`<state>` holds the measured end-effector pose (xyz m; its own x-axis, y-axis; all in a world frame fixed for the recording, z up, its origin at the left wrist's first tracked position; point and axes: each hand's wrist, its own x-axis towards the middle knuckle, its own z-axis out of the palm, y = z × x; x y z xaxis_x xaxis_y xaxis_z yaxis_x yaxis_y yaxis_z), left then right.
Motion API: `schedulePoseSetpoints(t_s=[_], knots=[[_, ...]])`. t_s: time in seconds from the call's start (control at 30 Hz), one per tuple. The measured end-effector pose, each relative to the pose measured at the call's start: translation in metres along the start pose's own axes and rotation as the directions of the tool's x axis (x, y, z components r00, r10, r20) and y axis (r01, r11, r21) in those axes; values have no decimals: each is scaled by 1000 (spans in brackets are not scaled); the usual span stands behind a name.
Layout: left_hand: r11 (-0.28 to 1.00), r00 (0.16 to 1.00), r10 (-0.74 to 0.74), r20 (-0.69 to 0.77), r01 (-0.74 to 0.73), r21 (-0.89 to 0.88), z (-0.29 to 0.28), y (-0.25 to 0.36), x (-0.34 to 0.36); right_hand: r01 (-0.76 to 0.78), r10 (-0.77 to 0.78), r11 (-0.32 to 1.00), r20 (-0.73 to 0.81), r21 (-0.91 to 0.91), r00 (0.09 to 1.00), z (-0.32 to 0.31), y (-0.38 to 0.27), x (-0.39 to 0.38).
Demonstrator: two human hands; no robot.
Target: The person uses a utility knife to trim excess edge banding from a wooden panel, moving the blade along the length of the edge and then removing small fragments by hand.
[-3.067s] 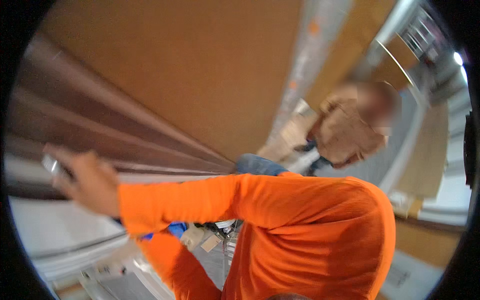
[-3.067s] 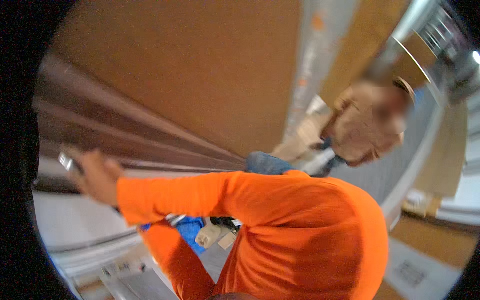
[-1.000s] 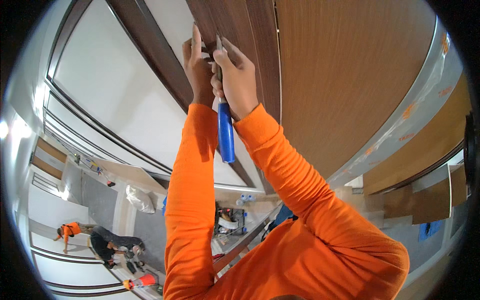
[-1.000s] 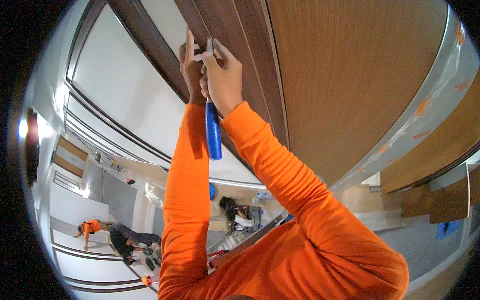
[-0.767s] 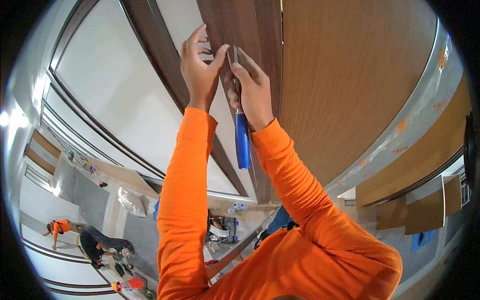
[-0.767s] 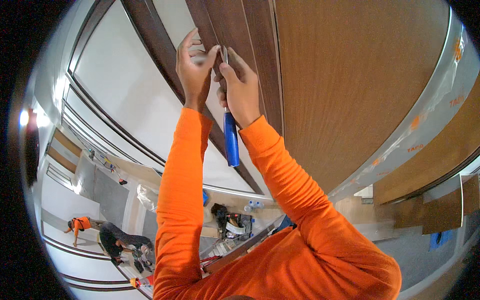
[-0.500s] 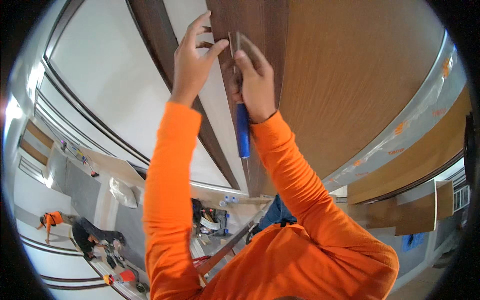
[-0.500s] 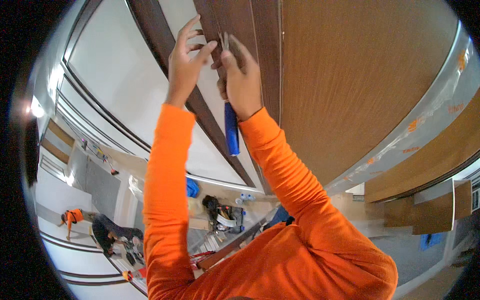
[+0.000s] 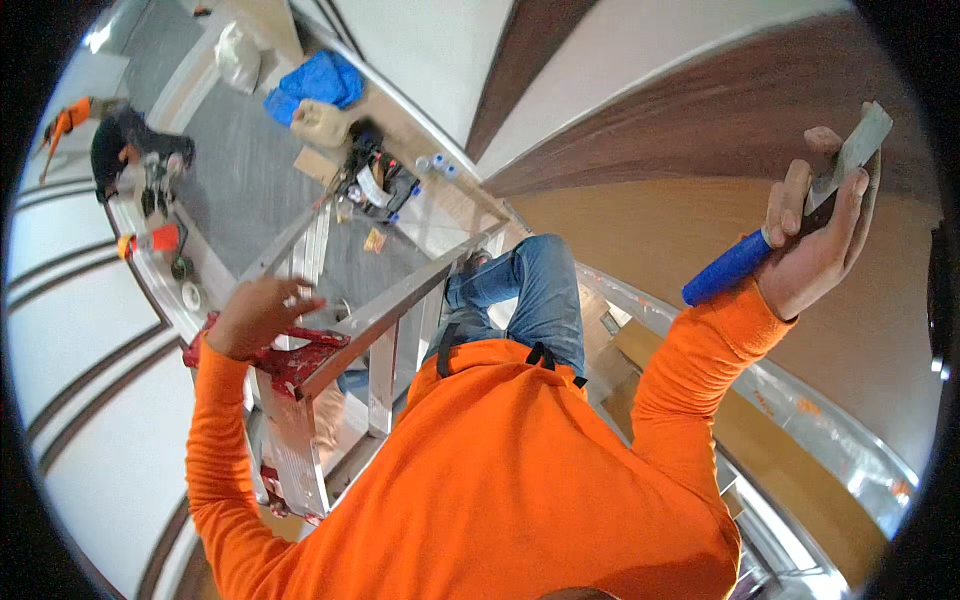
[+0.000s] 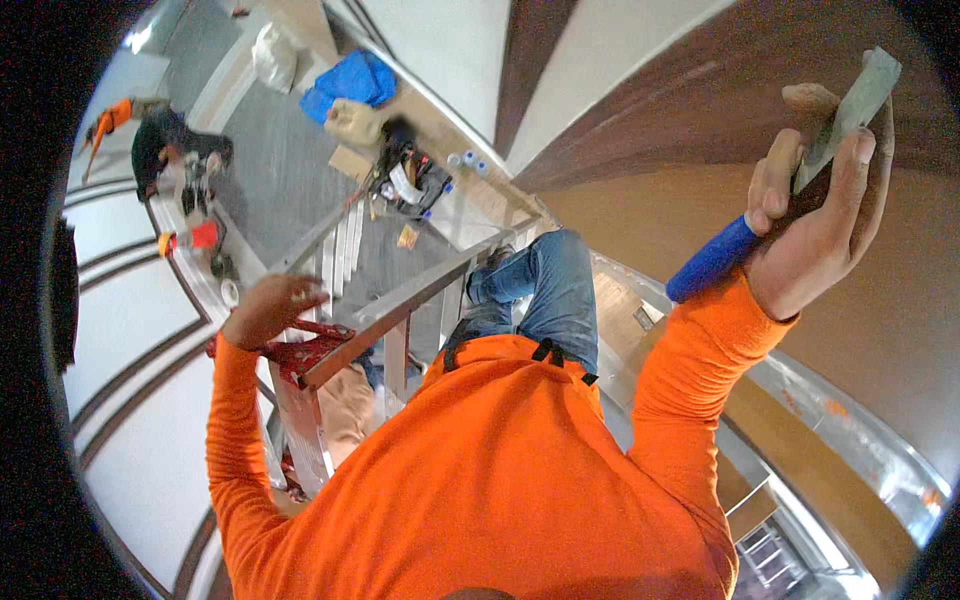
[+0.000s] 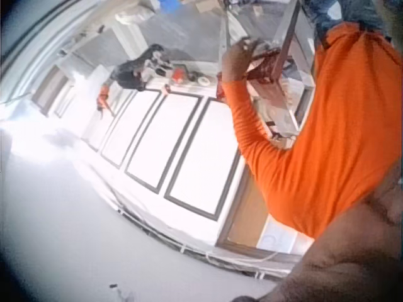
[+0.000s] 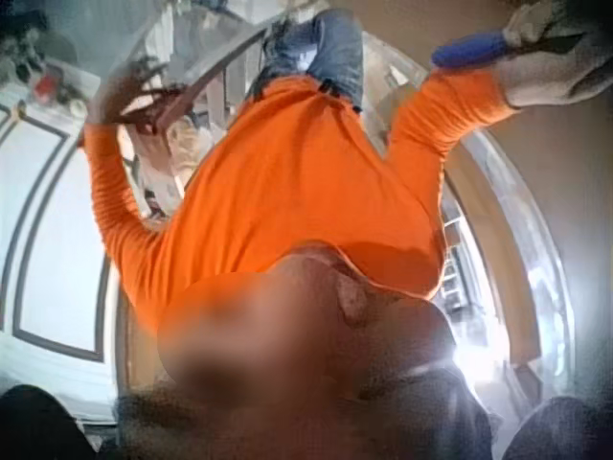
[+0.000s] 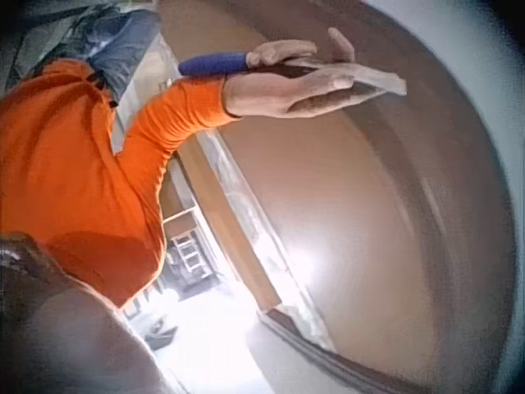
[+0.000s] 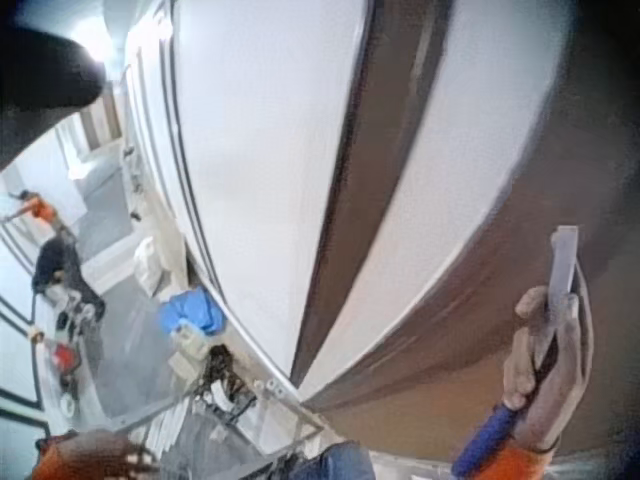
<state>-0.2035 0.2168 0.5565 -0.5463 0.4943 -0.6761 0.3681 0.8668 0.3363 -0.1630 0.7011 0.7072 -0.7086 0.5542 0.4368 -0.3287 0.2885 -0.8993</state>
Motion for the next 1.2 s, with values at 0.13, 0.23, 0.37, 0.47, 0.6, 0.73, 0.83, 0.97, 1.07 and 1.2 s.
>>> schedulePoseSetpoints(t_s=[0.13, 0.23, 0.37, 0.47, 0.6, 0.73, 0.83, 0.97, 1.07, 1.2], knots=[[985, 986, -122, -112, 107, -137, -28, 32, -45, 10, -3, 999, 142, -50, 990, 29, 19, 14], [991, 966, -3, -258, -31, -131, 1, 39, -65, -19, 16, 1000, 198, 13, 980, 57, 30, 17], [992, 969, -90, -232, 108, 66, 1, 50, -66, -45, 4, 986, 254, 158, 967, 90, 48, 20], [994, 953, -10, -304, 42, 100, 11, 47, -65, -135, 102, 981, 218, 142, 971, 108, 46, 30], [992, 967, -119, -226, 107, -65, 22, 43, -58, -187, 131, 964, 274, 190, 953, 114, 32, 43], [998, 956, -10, -292, 29, 59, 25, 34, -58, -150, 108, 969, 209, 195, 972, 106, 15, 33], [990, 989, -120, -85, 113, -80, 7, 47, -66, 3, 3, 972, -27, 233, 1000, 86, -7, 28], [971, 902, 225, -370, -174, 166, 18, 34, -57, -15, 62, 992, -366, 129, 928, 75, -50, 29], [995, 957, -78, -281, 91, 34, 1, 45, -62, -105, 159, 982, -395, 155, 905, 67, -75, 24], [994, 917, -34, -398, 72, 79, 18, 44, -65, -261, 282, 959, -318, 109, 905, 59, -106, 41]])
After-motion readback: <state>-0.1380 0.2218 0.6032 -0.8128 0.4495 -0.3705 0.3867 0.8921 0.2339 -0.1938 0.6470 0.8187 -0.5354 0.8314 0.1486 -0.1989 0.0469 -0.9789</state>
